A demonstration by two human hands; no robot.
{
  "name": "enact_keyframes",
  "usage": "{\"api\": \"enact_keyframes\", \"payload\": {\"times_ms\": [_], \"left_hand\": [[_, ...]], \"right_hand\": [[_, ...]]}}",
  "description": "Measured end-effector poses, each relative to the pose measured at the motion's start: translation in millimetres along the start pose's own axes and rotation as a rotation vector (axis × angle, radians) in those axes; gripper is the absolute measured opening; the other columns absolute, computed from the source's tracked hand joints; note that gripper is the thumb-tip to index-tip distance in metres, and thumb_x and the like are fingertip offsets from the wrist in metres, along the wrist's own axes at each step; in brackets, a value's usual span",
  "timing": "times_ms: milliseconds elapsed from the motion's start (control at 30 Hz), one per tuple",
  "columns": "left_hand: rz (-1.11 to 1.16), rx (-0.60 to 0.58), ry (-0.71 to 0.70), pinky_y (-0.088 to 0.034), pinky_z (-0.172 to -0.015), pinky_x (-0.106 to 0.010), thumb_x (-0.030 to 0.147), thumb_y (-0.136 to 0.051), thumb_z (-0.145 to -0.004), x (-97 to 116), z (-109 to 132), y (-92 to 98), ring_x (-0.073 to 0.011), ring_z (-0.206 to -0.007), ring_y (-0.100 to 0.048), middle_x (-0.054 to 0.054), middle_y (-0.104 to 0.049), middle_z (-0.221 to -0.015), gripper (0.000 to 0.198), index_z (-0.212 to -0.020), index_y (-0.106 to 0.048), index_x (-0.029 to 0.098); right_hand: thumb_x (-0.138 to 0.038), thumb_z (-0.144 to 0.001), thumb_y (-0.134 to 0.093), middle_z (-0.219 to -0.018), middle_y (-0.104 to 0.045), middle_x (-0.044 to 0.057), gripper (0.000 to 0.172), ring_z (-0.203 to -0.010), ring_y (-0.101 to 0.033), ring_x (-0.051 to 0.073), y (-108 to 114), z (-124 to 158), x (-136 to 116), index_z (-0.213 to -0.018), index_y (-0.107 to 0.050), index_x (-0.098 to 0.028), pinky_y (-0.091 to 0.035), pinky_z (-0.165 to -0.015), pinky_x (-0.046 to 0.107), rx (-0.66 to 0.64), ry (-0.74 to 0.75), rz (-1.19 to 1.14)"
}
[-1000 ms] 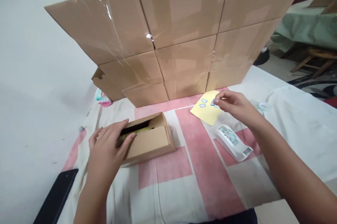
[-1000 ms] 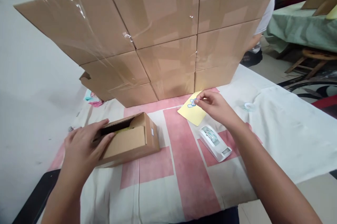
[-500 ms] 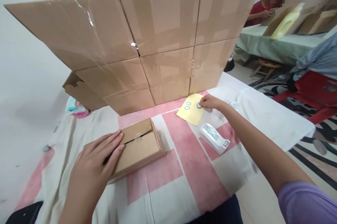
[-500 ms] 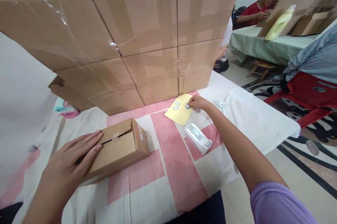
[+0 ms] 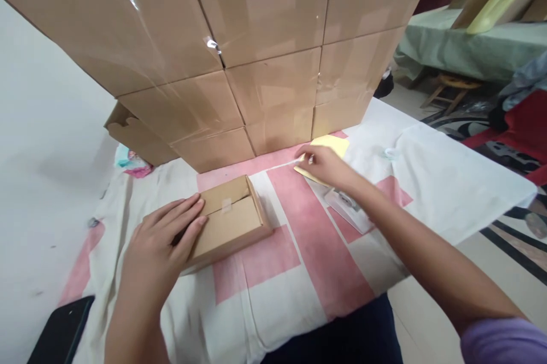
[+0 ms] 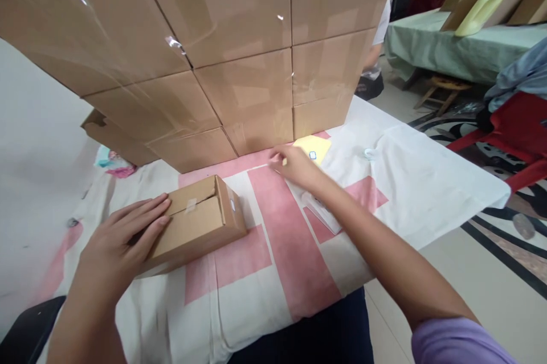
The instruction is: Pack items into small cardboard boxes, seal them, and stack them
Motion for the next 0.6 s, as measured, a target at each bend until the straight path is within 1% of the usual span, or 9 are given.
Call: {"api": "enact_keyframes", "payload": {"times_ms": [67,100,167,233,300,367,467,600], "left_hand": [[-0.001,0.006,0.008,-0.049,-0.107,-0.05,0.052,-0.053,-0.097,0,-1,1.2,-0.0274,-0.122,-0.063,-0.001,-0.073,-0.129,0.038,-0.122,-0.072,0.03],[0.002,0.009,0.01,-0.05,-0.107,-0.05,0.051,-0.054,-0.097,1,-2,1.8,-0.0274,-0.121,-0.064,-0.002,-0.073,-0.128,0.037,-0.121,-0.073,0.031],[0.013,0.004,0.016,-0.051,-0.107,-0.049,0.05,-0.055,-0.096,3,-4,2.5,-0.0272,-0.12,-0.064,-0.002,-0.074,-0.127,0.036,-0.119,-0.074,0.03],[0.02,0.003,0.022,-0.051,-0.107,-0.048,0.048,-0.056,-0.096,6,-5,3.9,-0.0269,-0.12,-0.065,-0.003,-0.074,-0.126,0.034,-0.117,-0.074,0.029],[0.009,-0.005,0.024,-0.052,-0.108,-0.047,0.046,-0.057,-0.096,9,-5,4.8,-0.0263,-0.121,-0.065,-0.002,-0.074,-0.127,0.032,-0.117,-0.074,0.03],[-0.012,0.0,0.019,-0.052,-0.107,-0.046,0.043,-0.058,-0.096,11,-5,6.4,-0.0251,-0.121,-0.065,0.001,-0.074,-0.127,0.029,-0.118,-0.073,0.032],[-0.023,0.007,0.013,-0.053,-0.106,-0.047,0.04,-0.061,-0.096,13,-4,7.6,-0.0239,-0.122,-0.064,0.003,-0.073,-0.129,0.027,-0.12,-0.072,0.035],[-0.025,0.005,0.053,-0.049,-0.11,-0.05,0.042,-0.062,-0.095,14,-2,6.9,-0.0257,-0.122,-0.065,0.001,-0.073,-0.128,0.026,-0.117,-0.073,0.035]], "right_hand": [[-0.024,-0.089,-0.061,-0.087,-0.067,0.003,0.016,-0.074,-0.058,0.016,-46,23,-34,-0.102,-0.069,-0.02,-0.045,-0.07,0.028,-0.158,0.113,-0.342],[-0.025,-0.089,-0.061,-0.088,-0.065,0.001,0.017,-0.069,-0.055,0.014,-67,33,-45,-0.103,-0.069,-0.02,-0.044,-0.067,0.027,-0.222,0.134,-0.453],[-0.025,-0.088,-0.06,-0.09,-0.063,0.0,0.019,-0.062,-0.047,0.011,-99,48,-51,-0.105,-0.067,-0.02,-0.041,-0.061,0.025,-0.283,0.112,-0.622],[-0.024,-0.087,-0.06,-0.092,-0.061,-0.001,0.019,-0.059,-0.043,0.01,-119,54,-44,-0.105,-0.065,-0.02,-0.038,-0.058,0.024,-0.287,0.055,-0.738],[-0.024,-0.086,-0.062,-0.092,-0.057,-0.002,0.021,-0.059,-0.043,0.009,-131,54,-35,-0.106,-0.063,-0.02,-0.036,-0.058,0.023,-0.297,0.005,-0.839],[-0.023,-0.084,-0.065,-0.09,-0.053,-0.004,0.023,-0.059,-0.045,0.008,-138,52,-31,-0.106,-0.06,-0.021,-0.035,-0.058,0.023,-0.339,-0.018,-0.954],[-0.021,-0.08,-0.069,-0.085,-0.051,-0.005,0.027,-0.063,-0.049,0.009,-143,49,-32,-0.105,-0.059,-0.021,-0.036,-0.062,0.023,-0.401,-0.014,-1.085],[-0.021,-0.078,-0.071,-0.08,-0.05,-0.006,0.024,-0.067,-0.05,0.01,-144,49,-33,-0.101,-0.062,-0.021,-0.039,-0.068,0.025,-0.406,-0.01,-1.163]]}}
Point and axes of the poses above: each hand's wrist, its own z-axis away from the middle knuckle, its own y-axis out of the back of the hand, x = y × z, the point moved 8 cm from there along -z, towards the middle knuckle
